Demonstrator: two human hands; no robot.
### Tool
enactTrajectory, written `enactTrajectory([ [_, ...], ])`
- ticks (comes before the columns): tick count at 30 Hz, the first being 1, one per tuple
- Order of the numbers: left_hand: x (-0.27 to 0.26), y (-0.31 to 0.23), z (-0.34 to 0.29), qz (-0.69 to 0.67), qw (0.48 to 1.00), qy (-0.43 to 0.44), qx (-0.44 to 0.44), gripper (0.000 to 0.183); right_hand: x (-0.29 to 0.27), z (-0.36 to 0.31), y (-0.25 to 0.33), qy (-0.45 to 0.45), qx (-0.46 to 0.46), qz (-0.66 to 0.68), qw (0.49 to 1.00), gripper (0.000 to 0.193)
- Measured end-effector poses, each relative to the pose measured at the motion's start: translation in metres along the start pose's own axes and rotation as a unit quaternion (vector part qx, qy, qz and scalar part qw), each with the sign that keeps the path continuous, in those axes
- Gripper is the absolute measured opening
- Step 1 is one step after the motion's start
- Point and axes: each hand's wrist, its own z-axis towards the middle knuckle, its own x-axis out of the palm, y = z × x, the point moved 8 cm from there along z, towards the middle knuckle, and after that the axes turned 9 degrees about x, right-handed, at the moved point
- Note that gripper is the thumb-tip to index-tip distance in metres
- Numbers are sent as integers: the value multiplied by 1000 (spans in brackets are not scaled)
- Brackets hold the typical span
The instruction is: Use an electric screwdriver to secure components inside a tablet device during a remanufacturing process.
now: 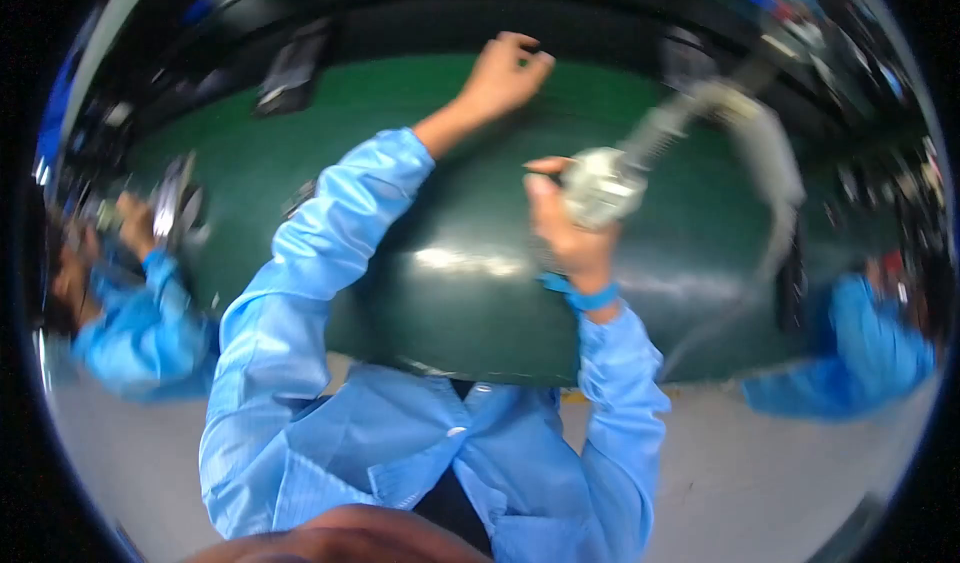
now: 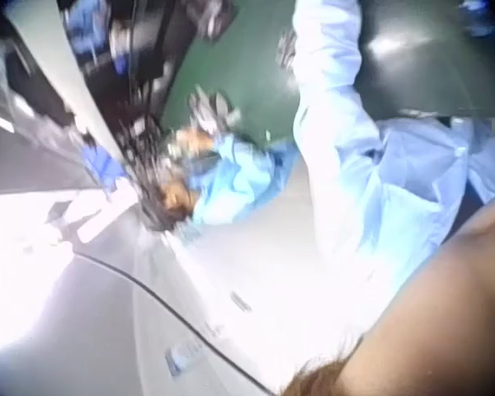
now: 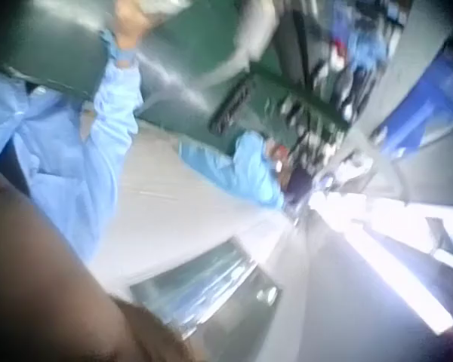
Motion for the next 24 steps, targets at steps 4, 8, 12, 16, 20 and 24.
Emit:
enactTrajectory([
  [4, 43, 43, 101, 14, 990, 128, 48, 68, 43, 44, -1, -123, -103, 107, 981, 12],
  [8, 144, 53, 33, 147, 957, 227, -100, 112, 34, 1, -8, -228, -129, 110, 959, 12],
  [12, 193, 64, 39, 247, 915, 282, -148, 132, 18, 8, -10, -249, -128, 97, 955, 12],
  [16, 221, 71, 61, 311, 880, 327, -147, 109, 12, 14, -16, -246, -171, 15, 954, 24],
  [20, 220, 155, 94, 77, 927, 281, -235, 82, 29, 13, -11, -250, -135, 117, 952, 13],
  [24, 201, 83, 71, -210, 923, 221, -234, 65, 14, 13, -61, -239, -79, 102, 962, 28],
])
